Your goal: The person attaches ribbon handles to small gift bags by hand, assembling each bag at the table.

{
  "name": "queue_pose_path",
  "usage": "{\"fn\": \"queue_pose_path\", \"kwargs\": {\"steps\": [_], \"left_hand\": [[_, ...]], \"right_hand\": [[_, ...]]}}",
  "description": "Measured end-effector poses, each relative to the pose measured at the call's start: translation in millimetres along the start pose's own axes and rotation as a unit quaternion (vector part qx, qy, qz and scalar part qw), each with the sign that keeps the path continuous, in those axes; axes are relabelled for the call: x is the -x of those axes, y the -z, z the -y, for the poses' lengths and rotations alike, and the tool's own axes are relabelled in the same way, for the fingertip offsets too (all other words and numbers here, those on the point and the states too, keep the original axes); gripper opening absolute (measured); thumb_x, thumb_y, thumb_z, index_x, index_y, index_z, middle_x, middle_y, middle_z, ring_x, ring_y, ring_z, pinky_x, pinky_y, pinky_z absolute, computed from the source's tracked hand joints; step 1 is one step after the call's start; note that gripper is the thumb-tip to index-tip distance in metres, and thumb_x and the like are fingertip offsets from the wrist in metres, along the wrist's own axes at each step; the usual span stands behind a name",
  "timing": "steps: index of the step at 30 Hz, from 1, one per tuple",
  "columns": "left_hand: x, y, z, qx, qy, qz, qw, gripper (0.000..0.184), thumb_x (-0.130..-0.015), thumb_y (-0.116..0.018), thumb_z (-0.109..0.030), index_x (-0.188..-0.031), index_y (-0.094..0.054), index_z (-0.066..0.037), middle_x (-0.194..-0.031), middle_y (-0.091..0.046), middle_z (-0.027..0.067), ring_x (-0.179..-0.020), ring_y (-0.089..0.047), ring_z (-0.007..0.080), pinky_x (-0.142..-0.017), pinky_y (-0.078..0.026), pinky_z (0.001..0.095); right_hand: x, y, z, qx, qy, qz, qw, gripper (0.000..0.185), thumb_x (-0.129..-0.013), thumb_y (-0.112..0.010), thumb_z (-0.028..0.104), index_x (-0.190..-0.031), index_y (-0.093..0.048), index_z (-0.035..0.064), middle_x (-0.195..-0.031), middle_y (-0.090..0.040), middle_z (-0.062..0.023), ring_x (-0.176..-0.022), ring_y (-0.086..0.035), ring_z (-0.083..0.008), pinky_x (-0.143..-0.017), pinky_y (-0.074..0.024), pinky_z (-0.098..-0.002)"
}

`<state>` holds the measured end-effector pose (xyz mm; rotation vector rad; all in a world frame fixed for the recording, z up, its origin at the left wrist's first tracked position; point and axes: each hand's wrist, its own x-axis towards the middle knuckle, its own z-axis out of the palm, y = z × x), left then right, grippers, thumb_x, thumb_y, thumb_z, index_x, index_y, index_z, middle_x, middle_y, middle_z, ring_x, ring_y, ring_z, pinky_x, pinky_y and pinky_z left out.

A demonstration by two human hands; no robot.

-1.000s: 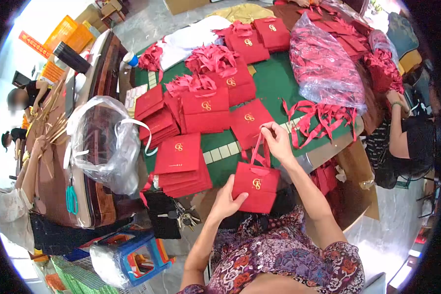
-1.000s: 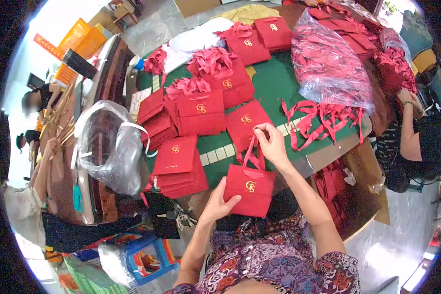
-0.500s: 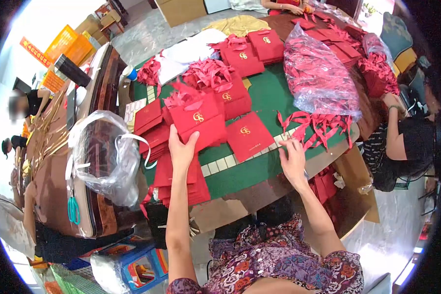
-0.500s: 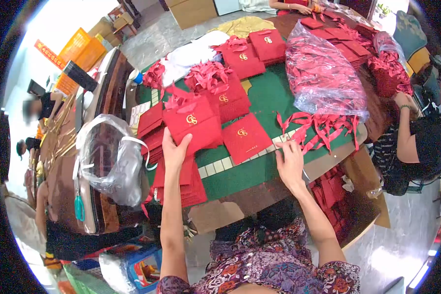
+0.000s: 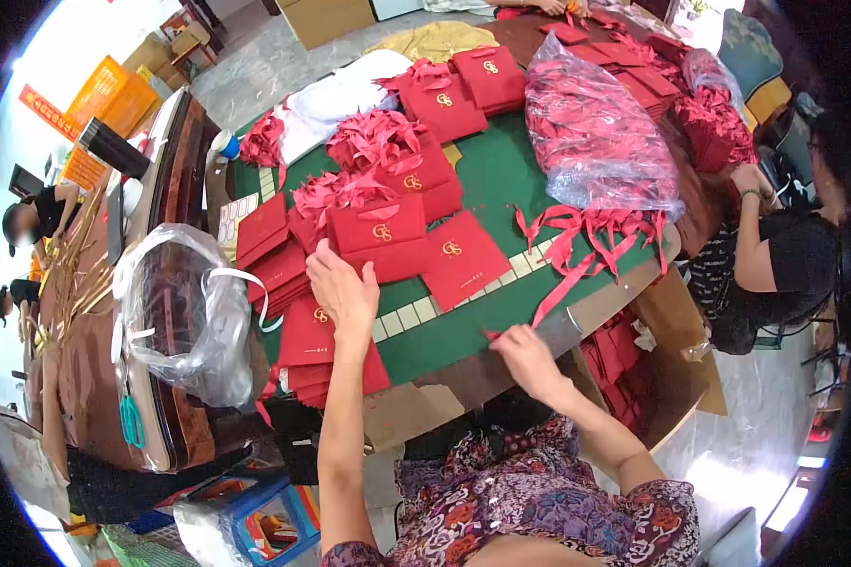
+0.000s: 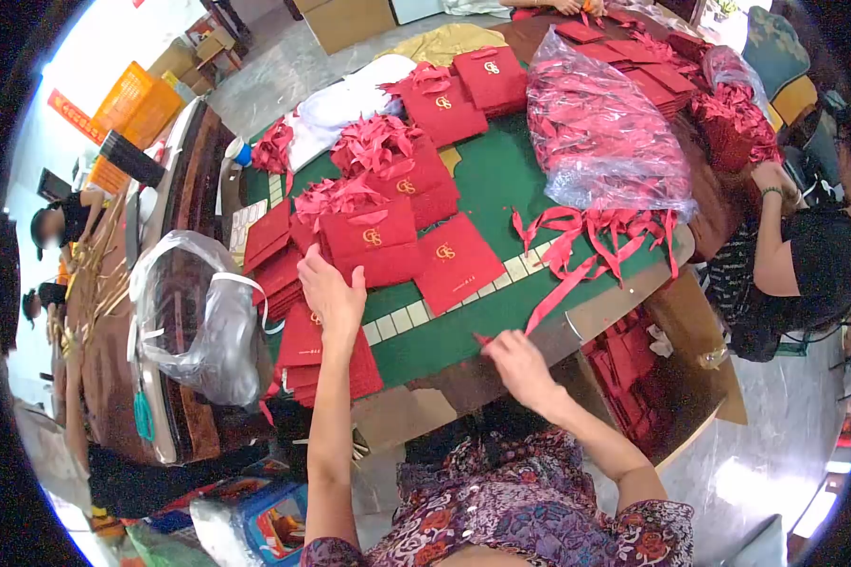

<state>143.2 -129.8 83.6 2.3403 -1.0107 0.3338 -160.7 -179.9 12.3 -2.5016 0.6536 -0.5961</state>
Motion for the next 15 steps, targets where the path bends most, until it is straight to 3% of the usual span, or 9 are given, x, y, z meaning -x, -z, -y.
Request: {"fn": "queue_pose_path", "kwargs": {"steps": [2, 4, 5, 7, 10, 13, 15], "left_hand": [[9, 6, -19, 0.0, -0.101, -0.066, 0.993, 0.054, -0.077, -0.073, -0.013, -0.123, -0.049, 0.003, -0.114, -0.052, 0.0214, -0.108, -0.05, 0.038, -0.096, -0.042, 0.0468], [32, -3, -39, 0.015, -0.206, -0.031, 0.978, 0.038, -0.081, -0.069, -0.01, -0.116, -0.057, -0.002, -0.112, -0.056, 0.0177, -0.108, -0.053, 0.0366, -0.095, -0.044, 0.0467], [45, -14, -47, 0.09, -0.235, 0.049, 0.967, 0.039, -0.081, -0.07, -0.011, -0.117, -0.059, -0.003, -0.117, -0.058, 0.0168, -0.11, -0.055, 0.0351, -0.095, -0.045, 0.046], [68, -41, -58, 0.13, -0.282, 0.114, 0.944, 0.057, -0.08, -0.071, -0.016, -0.132, -0.053, 0.0, -0.131, -0.057, 0.016, -0.115, -0.057, 0.0337, -0.094, -0.047, 0.0448], [88, -80, -57, 0.139, -0.26, 0.135, 0.946, 0.056, -0.081, -0.071, -0.009, -0.134, -0.054, -0.002, -0.13, -0.059, 0.0172, -0.12, -0.056, 0.0354, -0.1, -0.046, 0.045], [99, -90, -48, 0.112, -0.264, 0.132, 0.949, 0.052, -0.081, -0.067, -0.006, -0.132, -0.056, -0.002, -0.131, -0.06, 0.0172, -0.123, -0.056, 0.0349, -0.1, -0.048, 0.0441], [107, -83, -39, 0.111, -0.328, 0.15, 0.926, 0.048, -0.081, -0.062, -0.003, -0.129, -0.058, -0.002, -0.128, -0.062, 0.0165, -0.123, -0.058, 0.0336, -0.098, -0.05, 0.0434]], "right_hand": [[4, 0, 12, -0.038, 0.035, 0.032, 0.998, 0.018, -0.08, -0.065, 0.002, -0.097, -0.065, 0.0068, -0.093, -0.058, -0.0107, -0.09, -0.058, -0.0321, -0.078, -0.0494, -0.0411], [2, 2, 19, -0.063, 0.048, 0.042, 0.996, 0.017, -0.082, -0.065, 0.002, -0.098, -0.065, 0.0064, -0.094, -0.059, -0.0108, -0.089, -0.058, -0.032, -0.077, -0.0491, -0.0406], [0, 2, 19, -0.066, 0.018, 0.015, 0.998, 0.017, -0.082, -0.069, 0.006, -0.098, -0.066, 0.0064, -0.093, -0.06, -0.0103, -0.088, -0.059, -0.0317, -0.076, -0.049, -0.0404], [-6, 4, 19, -0.067, -0.013, -0.01, 0.998, 0.018, -0.081, -0.072, 0.009, -0.098, -0.066, 0.0064, -0.092, -0.06, -0.0097, -0.088, -0.059, -0.0314, -0.076, -0.0489, -0.0402], [-17, 9, 19, -0.077, -0.034, -0.019, 0.996, 0.03, -0.076, -0.08, 0.023, -0.099, -0.068, 0.009, -0.09, -0.06, -0.0082, -0.087, -0.058, -0.0297, -0.076, -0.048, -0.0397], [-11, 0, 17, -0.043, 0.048, 0.058, 0.996, 0.029, -0.076, -0.079, 0.025, -0.099, -0.068, 0.0113, -0.091, -0.057, -0.0062, -0.09, -0.057, -0.0279, -0.077, -0.0446, -0.0413], [-4, -11, 15, -0.054, 0.059, 0.066, 0.995, 0.026, -0.076, -0.078, 0.025, -0.096, -0.067, 0.0126, -0.091, -0.057, -0.0058, -0.09, -0.056, -0.0272, -0.077, -0.0429, -0.0403]]}}
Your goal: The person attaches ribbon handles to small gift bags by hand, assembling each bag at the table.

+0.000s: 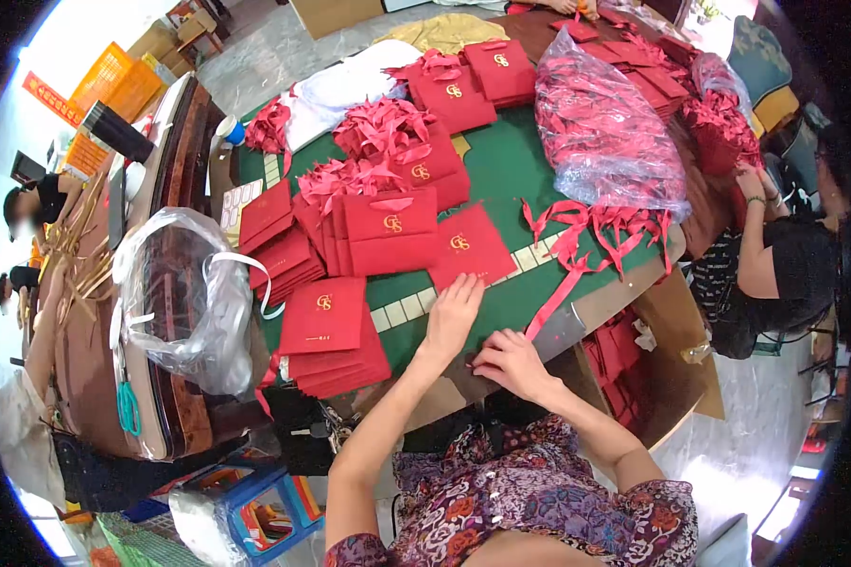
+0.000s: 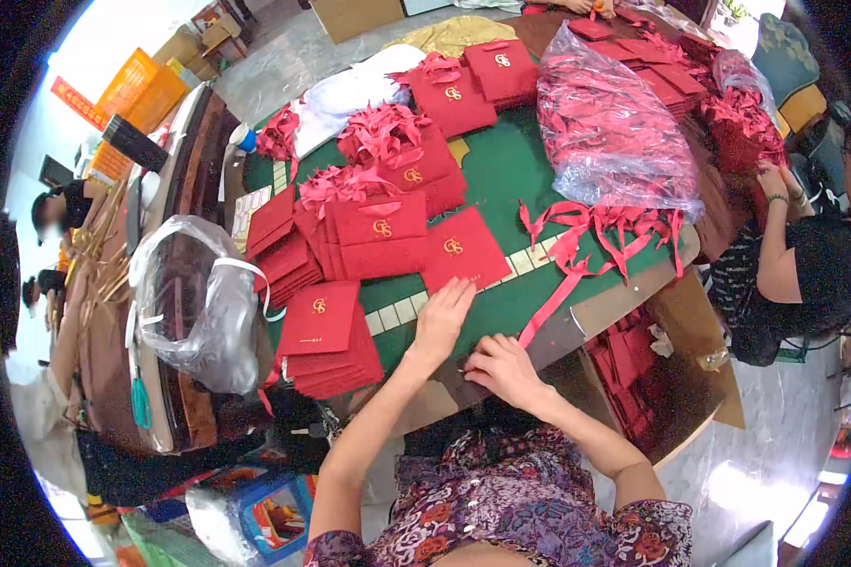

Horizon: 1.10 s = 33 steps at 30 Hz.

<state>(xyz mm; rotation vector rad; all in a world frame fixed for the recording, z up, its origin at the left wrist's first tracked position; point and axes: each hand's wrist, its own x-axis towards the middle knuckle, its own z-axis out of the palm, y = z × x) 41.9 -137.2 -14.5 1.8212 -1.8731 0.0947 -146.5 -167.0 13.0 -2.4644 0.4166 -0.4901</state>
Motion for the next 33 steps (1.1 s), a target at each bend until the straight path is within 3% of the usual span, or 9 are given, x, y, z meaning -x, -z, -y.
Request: {"fn": "queue_pose_path", "kwargs": {"steps": [6, 10, 16, 19, 22, 23, 26, 31, 33], "left_hand": [[12, 7, 3, 0.034, 0.027, -0.044, 0.998, 0.047, -0.082, -0.067, -0.011, -0.127, -0.06, -0.001, -0.133, -0.057, 0.0187, -0.124, -0.053, 0.0379, -0.1, -0.046, 0.0469], [0, 13, 16, 0.058, 0.099, -0.043, 0.992, 0.054, -0.082, -0.076, -0.023, -0.128, -0.059, -0.002, -0.14, -0.048, 0.0223, -0.13, -0.044, 0.0425, -0.104, -0.042, 0.0504], [1, 16, 21, 0.115, 0.112, -0.043, 0.986, 0.043, -0.076, -0.082, -0.02, -0.115, -0.071, -0.005, -0.129, -0.061, 0.019, -0.124, -0.05, 0.0406, -0.102, -0.046, 0.0482], [7, 20, 28, 0.142, 0.06, -0.006, 0.988, 0.037, -0.075, -0.084, -0.024, -0.108, -0.076, -0.01, -0.13, -0.059, 0.0195, -0.118, -0.056, 0.0363, -0.099, -0.049, 0.0459], [6, 31, 23, 0.239, 0.091, 0.006, 0.967, 0.046, -0.072, -0.086, -0.03, -0.112, -0.074, -0.011, -0.138, -0.053, 0.0207, -0.117, -0.056, 0.0347, -0.098, -0.05, 0.0441], [4, 33, 22, 0.243, 0.11, 0.02, 0.964, 0.062, -0.069, -0.087, -0.037, -0.123, -0.068, -0.011, -0.143, -0.047, 0.0214, -0.118, -0.055, 0.0344, -0.099, -0.048, 0.0443], [6, 37, 11, 0.195, 0.154, -0.008, 0.969, 0.074, -0.07, -0.086, -0.04, -0.133, -0.06, -0.01, -0.14, -0.048, 0.0216, -0.119, -0.054, 0.0344, -0.102, -0.046, 0.0456], [23, 51, 1, 0.124, 0.197, -0.004, 0.972, 0.056, -0.08, -0.078, -0.031, -0.126, -0.061, -0.003, -0.124, -0.058, 0.0178, -0.11, -0.053, 0.0366, -0.096, -0.044, 0.0446], [24, 53, -5, 0.102, 0.175, -0.018, 0.979, 0.056, -0.08, -0.079, -0.032, -0.125, -0.061, -0.003, -0.123, -0.058, 0.0179, -0.111, -0.052, 0.0363, -0.097, -0.044, 0.045]], "right_hand": [[-1, 8, -2, -0.074, -0.047, 0.031, 0.996, 0.014, -0.082, -0.073, 0.011, -0.087, -0.061, 0.0058, -0.092, -0.059, -0.0099, -0.091, -0.057, -0.0314, -0.078, -0.0474, -0.0421], [-27, 26, -13, -0.031, -0.093, -0.214, 0.972, 0.014, -0.085, -0.066, 0.001, -0.095, -0.056, 0.0012, -0.108, -0.059, -0.0192, -0.101, -0.057, -0.0374, -0.087, -0.0472, -0.0424], [-62, 14, -55, 0.024, -0.099, -0.227, 0.968, 0.016, -0.087, -0.064, 0.002, -0.099, -0.055, -0.0003, -0.112, -0.058, -0.0211, -0.104, -0.056, -0.0399, -0.09, -0.046, -0.0442], [-53, 8, -47, -0.043, -0.14, -0.26, 0.955, 0.015, -0.086, -0.065, 0.003, -0.096, -0.054, -0.0002, -0.099, -0.052, -0.0176, -0.088, -0.056, -0.0337, -0.078, -0.0471, -0.0421], [-37, 12, -40, -0.103, -0.224, -0.257, 0.934, 0.014, -0.088, -0.065, 0.003, -0.096, -0.054, 0.0003, -0.099, -0.049, -0.0146, -0.084, -0.054, -0.0272, -0.075, -0.0471, -0.0368], [-29, 9, -48, -0.104, -0.217, -0.248, 0.938, 0.013, -0.089, -0.065, 0.003, -0.096, -0.055, 0.0006, -0.099, -0.047, -0.0126, -0.082, -0.053, -0.0232, -0.073, -0.0468, -0.0334], [-15, 14, -39, -0.1, -0.233, -0.226, 0.941, 0.011, -0.089, -0.066, 0.007, -0.094, -0.057, 0.0015, -0.096, -0.049, -0.0117, -0.084, -0.053, -0.023, -0.074, -0.0464, -0.0329], [10, 21, -11, -0.156, -0.235, -0.133, 0.95, 0.012, -0.088, -0.065, 0.002, -0.095, -0.054, 0.0005, -0.097, -0.048, -0.0136, -0.085, -0.055, -0.0264, -0.075, -0.0473, -0.0345], [17, 19, -5, -0.122, -0.16, -0.088, 0.976, 0.014, -0.087, -0.066, 0.002, -0.096, -0.055, 0.0009, -0.096, -0.05, -0.0159, -0.089, -0.055, -0.0326, -0.078, -0.047, -0.0381]]}}
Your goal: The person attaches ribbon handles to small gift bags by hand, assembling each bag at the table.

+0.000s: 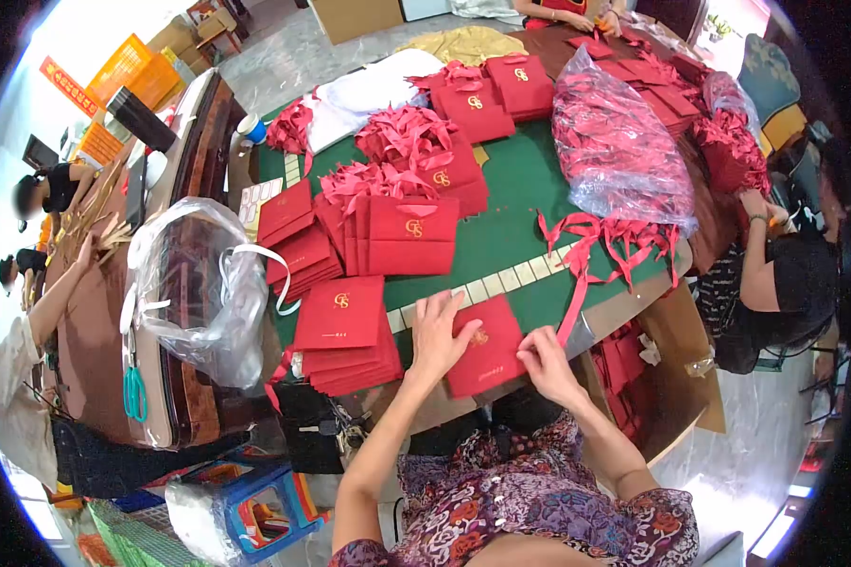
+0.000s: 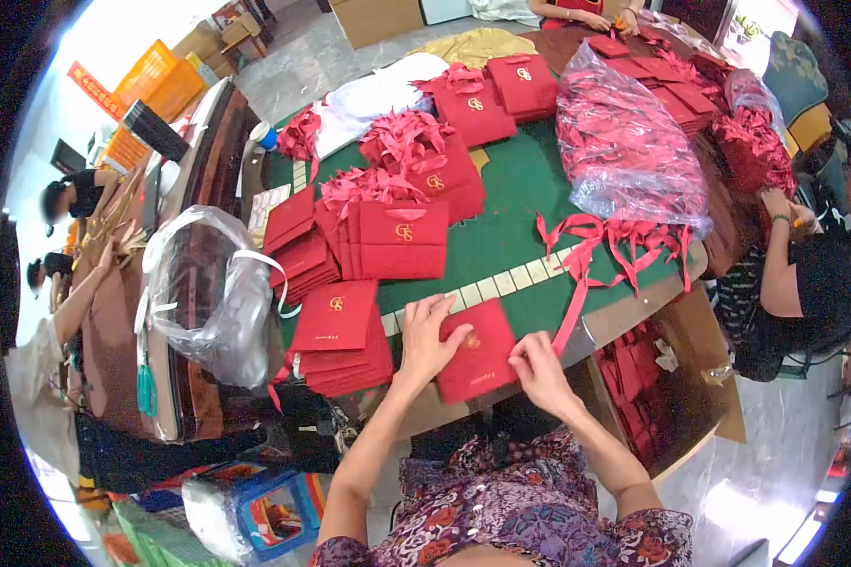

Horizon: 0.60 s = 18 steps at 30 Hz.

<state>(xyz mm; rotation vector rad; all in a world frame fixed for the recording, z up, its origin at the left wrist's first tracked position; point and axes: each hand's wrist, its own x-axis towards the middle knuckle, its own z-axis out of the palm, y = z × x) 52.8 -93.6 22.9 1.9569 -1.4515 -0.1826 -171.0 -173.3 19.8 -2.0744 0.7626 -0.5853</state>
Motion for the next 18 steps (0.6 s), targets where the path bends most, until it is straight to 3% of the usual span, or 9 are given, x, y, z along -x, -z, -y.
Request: {"fn": "queue_pose_path", "kwargs": {"steps": [3, 5, 6, 8, 10, 15, 18], "left_hand": [[2, -7, -1, -0.011, -0.024, -0.002, 1.0, 0.057, -0.079, -0.079, -0.033, -0.124, -0.062, -0.003, -0.125, -0.057, 0.0177, -0.116, -0.05, 0.0356, -0.099, -0.042, 0.0462], [7, -10, -3, -0.063, 0.006, 0.07, 0.996, 0.057, -0.08, -0.078, -0.034, -0.125, -0.061, -0.004, -0.125, -0.057, 0.0167, -0.116, -0.05, 0.0358, -0.098, -0.042, 0.047], [9, -8, -6, -0.06, 0.009, 0.073, 0.995, 0.057, -0.08, -0.078, -0.034, -0.125, -0.061, -0.004, -0.125, -0.057, 0.0167, -0.116, -0.05, 0.0358, -0.098, -0.042, 0.047], [13, 2, -11, -0.048, 0.045, 0.013, 0.998, 0.06, -0.078, -0.079, -0.036, -0.126, -0.06, -0.005, -0.122, -0.057, 0.0154, -0.114, -0.052, 0.0352, -0.097, -0.042, 0.0474], [23, 16, -14, -0.055, 0.066, 0.025, 0.996, 0.062, -0.077, -0.08, -0.037, -0.126, -0.06, -0.005, -0.121, -0.057, 0.015, -0.113, -0.052, 0.0349, -0.096, -0.042, 0.0471], [44, 20, -18, -0.067, 0.112, 0.073, 0.989, 0.062, -0.069, -0.085, -0.035, -0.12, -0.065, -0.007, -0.111, -0.058, 0.0115, -0.106, -0.054, 0.0309, -0.09, -0.043, 0.0442], [48, 14, -18, -0.061, 0.106, 0.044, 0.992, 0.06, -0.067, -0.087, -0.03, -0.118, -0.066, -0.007, -0.109, -0.059, 0.0104, -0.104, -0.054, 0.0301, -0.089, -0.042, 0.0434]], "right_hand": [[8, -2, 13, -0.009, 0.0, 0.033, 0.999, 0.013, -0.087, -0.066, 0.004, -0.094, -0.056, 0.0019, -0.096, -0.053, -0.0162, -0.09, -0.055, -0.0351, -0.078, -0.0465, -0.0417], [4, 0, 20, 0.023, -0.022, 0.046, 0.998, 0.011, -0.087, -0.066, 0.004, -0.092, -0.056, 0.0023, -0.093, -0.055, -0.0145, -0.091, -0.056, -0.0345, -0.079, -0.0464, -0.042], [-1, 1, 24, 0.044, 0.009, -0.002, 0.999, 0.01, -0.087, -0.066, 0.004, -0.091, -0.057, 0.002, -0.087, -0.057, -0.0132, -0.087, -0.058, -0.0335, -0.076, -0.0475, -0.0408], [-10, 5, 30, 0.026, -0.017, -0.003, 1.0, 0.011, -0.087, -0.066, 0.004, -0.091, -0.057, 0.0016, -0.086, -0.058, -0.0133, -0.084, -0.059, -0.0329, -0.073, -0.048, -0.0399], [-18, 5, 36, -0.035, -0.06, -0.001, 0.998, 0.011, -0.089, -0.066, 0.004, -0.095, -0.057, 0.0006, -0.086, -0.063, -0.0143, -0.078, -0.063, -0.0314, -0.07, -0.0499, -0.0386], [-35, -21, 44, -0.052, -0.052, 0.025, 0.997, 0.011, -0.09, -0.065, 0.005, -0.099, -0.06, 0.0013, -0.092, -0.066, -0.014, -0.087, -0.067, -0.031, -0.075, -0.052, -0.0391], [-39, -37, 39, -0.022, -0.017, 0.025, 0.999, 0.011, -0.089, -0.064, 0.005, -0.099, -0.063, 0.0028, -0.093, -0.066, -0.0134, -0.089, -0.066, -0.0334, -0.076, -0.0528, -0.0412]]}}
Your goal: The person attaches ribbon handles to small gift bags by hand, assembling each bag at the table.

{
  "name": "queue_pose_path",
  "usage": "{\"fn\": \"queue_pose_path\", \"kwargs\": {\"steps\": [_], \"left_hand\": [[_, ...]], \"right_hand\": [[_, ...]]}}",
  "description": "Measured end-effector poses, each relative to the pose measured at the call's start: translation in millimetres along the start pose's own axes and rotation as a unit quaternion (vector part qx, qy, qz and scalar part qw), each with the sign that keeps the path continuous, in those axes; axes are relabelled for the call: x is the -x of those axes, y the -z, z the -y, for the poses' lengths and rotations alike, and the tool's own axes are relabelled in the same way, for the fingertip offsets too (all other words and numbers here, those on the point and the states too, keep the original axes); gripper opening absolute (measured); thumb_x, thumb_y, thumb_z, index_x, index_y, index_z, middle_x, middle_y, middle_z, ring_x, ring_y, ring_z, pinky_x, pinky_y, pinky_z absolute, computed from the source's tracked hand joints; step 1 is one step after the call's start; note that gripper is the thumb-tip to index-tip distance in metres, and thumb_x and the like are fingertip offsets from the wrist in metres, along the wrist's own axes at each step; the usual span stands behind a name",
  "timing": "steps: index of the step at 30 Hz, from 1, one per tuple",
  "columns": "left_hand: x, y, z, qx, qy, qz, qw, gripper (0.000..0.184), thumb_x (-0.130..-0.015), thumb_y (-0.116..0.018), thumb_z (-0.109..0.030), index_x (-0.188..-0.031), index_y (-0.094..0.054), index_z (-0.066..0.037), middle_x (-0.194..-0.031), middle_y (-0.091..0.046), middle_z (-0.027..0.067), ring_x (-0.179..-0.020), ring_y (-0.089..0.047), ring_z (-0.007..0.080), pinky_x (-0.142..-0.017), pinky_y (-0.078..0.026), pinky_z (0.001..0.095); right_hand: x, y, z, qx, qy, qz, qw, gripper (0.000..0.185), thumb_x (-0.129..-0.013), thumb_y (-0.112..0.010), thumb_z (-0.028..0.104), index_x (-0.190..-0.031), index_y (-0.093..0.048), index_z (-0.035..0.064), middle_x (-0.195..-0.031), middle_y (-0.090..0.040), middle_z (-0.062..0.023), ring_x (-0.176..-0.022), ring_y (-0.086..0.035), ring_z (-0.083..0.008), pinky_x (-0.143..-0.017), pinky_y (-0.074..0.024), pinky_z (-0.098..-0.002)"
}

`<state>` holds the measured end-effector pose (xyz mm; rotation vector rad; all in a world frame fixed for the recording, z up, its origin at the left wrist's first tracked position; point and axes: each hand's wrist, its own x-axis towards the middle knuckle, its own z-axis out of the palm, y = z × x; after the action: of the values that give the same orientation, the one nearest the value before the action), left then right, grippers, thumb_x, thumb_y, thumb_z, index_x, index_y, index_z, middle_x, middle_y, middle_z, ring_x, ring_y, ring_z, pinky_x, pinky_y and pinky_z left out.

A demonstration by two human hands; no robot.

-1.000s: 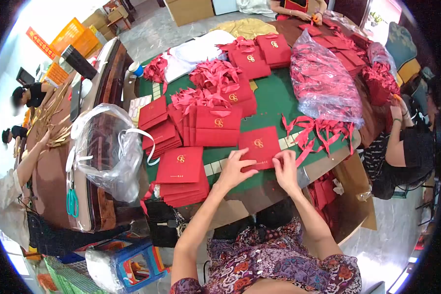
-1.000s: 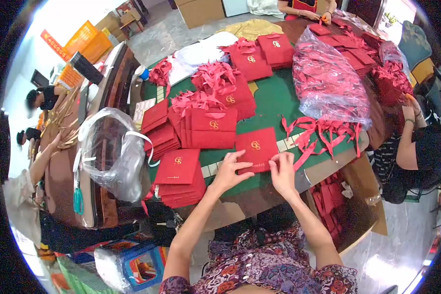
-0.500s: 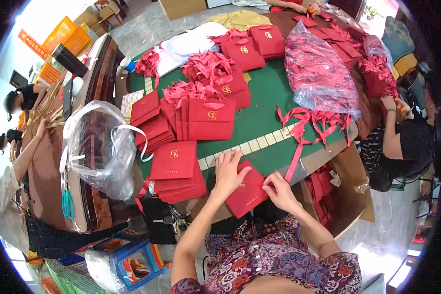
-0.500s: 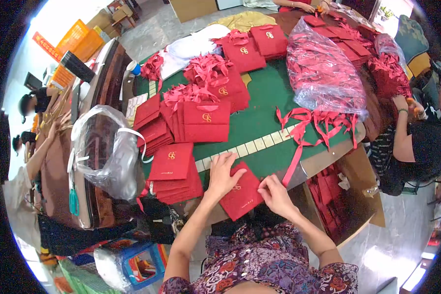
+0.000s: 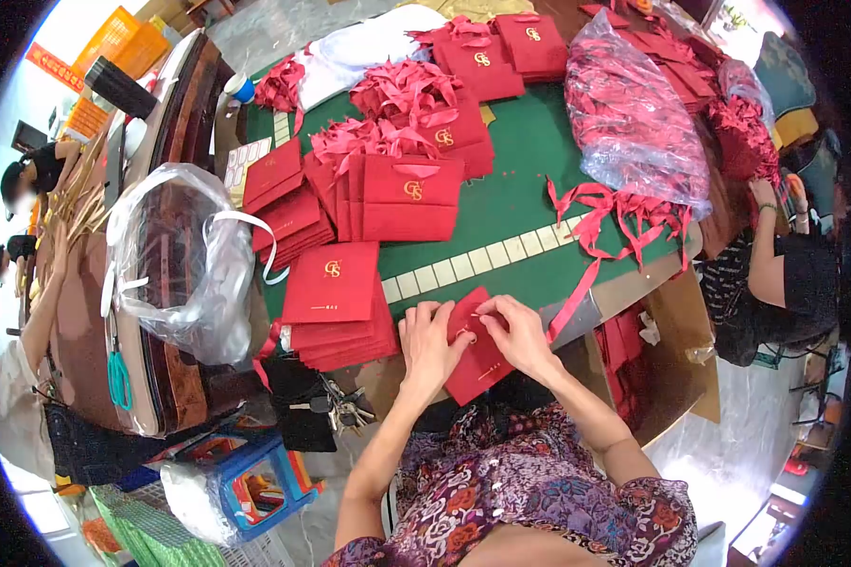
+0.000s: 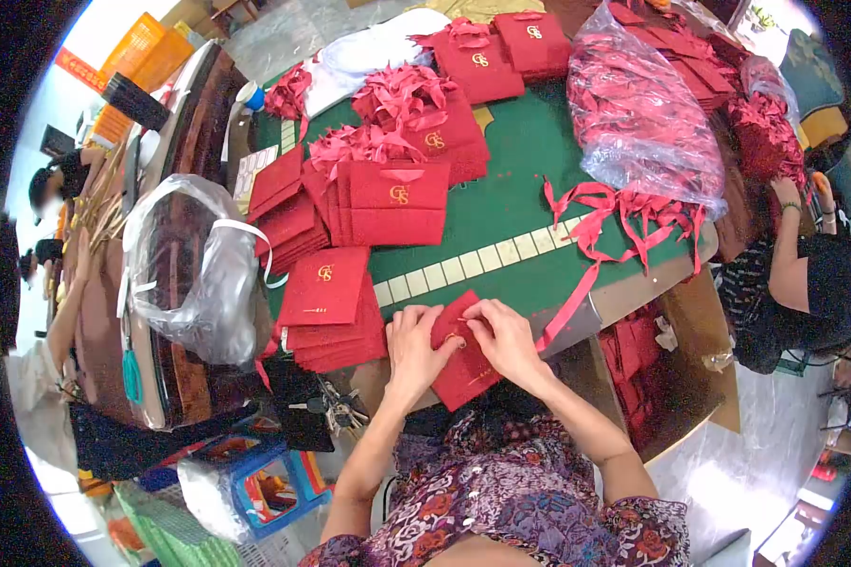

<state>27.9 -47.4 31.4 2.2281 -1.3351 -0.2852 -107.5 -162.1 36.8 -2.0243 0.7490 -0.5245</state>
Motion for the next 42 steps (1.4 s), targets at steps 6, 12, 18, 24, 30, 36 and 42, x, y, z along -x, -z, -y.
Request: {"fn": "queue_pose_path", "kwargs": {"steps": [6, 12, 18, 24, 30, 36, 42], "left_hand": [[-2, 1, -5, 0.044, 0.009, -0.006, 0.999, 0.056, -0.066, -0.087, -0.022, -0.115, -0.064, -0.008, -0.106, -0.061, 0.0103, -0.104, -0.055, 0.0305, -0.089, -0.042, 0.0436], [-3, -4, -2, 0.131, 0.026, -0.006, 0.991, 0.042, -0.071, -0.081, -0.012, -0.108, -0.061, -0.009, -0.098, -0.068, 0.0087, -0.094, -0.062, 0.0292, -0.086, -0.042, 0.0418], [-3, -4, -7, 0.141, 0.029, -0.009, 0.99, 0.034, -0.077, -0.073, -0.004, -0.109, -0.065, -0.011, -0.094, -0.073, 0.0076, -0.091, -0.065, 0.0266, -0.084, -0.043, 0.0406], [-11, 1, -9, 0.188, 0.032, -0.01, 0.982, 0.035, -0.076, -0.07, 0.001, -0.11, -0.072, -0.01, -0.096, -0.074, 0.0087, -0.086, -0.068, 0.0256, -0.082, -0.05, 0.0381], [-9, 2, -13, 0.236, 0.03, -0.034, 0.971, 0.031, -0.076, -0.068, 0.004, -0.104, -0.074, -0.008, -0.094, -0.075, 0.0096, -0.083, -0.069, 0.0257, -0.078, -0.056, 0.0352], [-7, 3, -21, 0.163, 0.005, -0.045, 0.986, 0.03, -0.078, -0.066, 0.006, -0.103, -0.074, -0.008, -0.095, -0.075, 0.0096, -0.084, -0.069, 0.0256, -0.079, -0.056, 0.0349], [-17, 0, -1, 0.295, 0.06, 0.052, 0.952, 0.029, -0.081, -0.062, 0.007, -0.107, -0.071, -0.003, -0.1, -0.074, 0.0108, -0.093, -0.071, 0.0234, -0.086, -0.056, 0.0331]], "right_hand": [[-4, -8, -2, 0.028, -0.026, -0.022, 0.999, 0.011, -0.088, -0.065, 0.004, -0.098, -0.066, 0.0006, -0.093, -0.067, -0.0144, -0.08, -0.067, -0.0292, -0.069, -0.0524, -0.0361], [-7, -7, 3, 0.037, -0.027, -0.04, 0.998, 0.01, -0.083, -0.067, 0.005, -0.092, -0.065, 0.0009, -0.085, -0.065, -0.0136, -0.074, -0.065, -0.0299, -0.066, -0.0515, -0.037], [-10, -5, 8, 0.087, 0.008, -0.034, 0.996, 0.013, -0.077, -0.068, 0.005, -0.084, -0.058, 0.0024, -0.079, -0.062, -0.0137, -0.077, -0.063, -0.0346, -0.068, -0.0504, -0.0444], [-5, -10, 15, 0.076, 0.008, -0.044, 0.996, 0.014, -0.077, -0.068, 0.005, -0.087, -0.058, 0.0024, -0.078, -0.062, -0.0136, -0.075, -0.064, -0.0338, -0.066, -0.0509, -0.044], [-14, 7, 15, 0.041, -0.066, 0.002, 0.997, 0.011, -0.077, -0.068, 0.007, -0.084, -0.063, 0.0002, -0.075, -0.069, -0.0149, -0.068, -0.069, -0.0303, -0.063, -0.0531, -0.0383], [-19, 13, 16, 0.04, -0.065, 0.019, 0.997, 0.014, -0.077, -0.069, 0.012, -0.083, -0.064, 0.0009, -0.075, -0.068, -0.0174, -0.072, -0.068, -0.0353, -0.065, -0.0535, -0.0432], [-14, 5, 9, -0.013, -0.072, -0.004, 0.997, 0.02, -0.08, -0.075, 0.01, -0.095, -0.065, 0.0004, -0.084, -0.07, -0.0132, -0.073, -0.069, -0.0273, -0.067, -0.0542, -0.0372]]}}
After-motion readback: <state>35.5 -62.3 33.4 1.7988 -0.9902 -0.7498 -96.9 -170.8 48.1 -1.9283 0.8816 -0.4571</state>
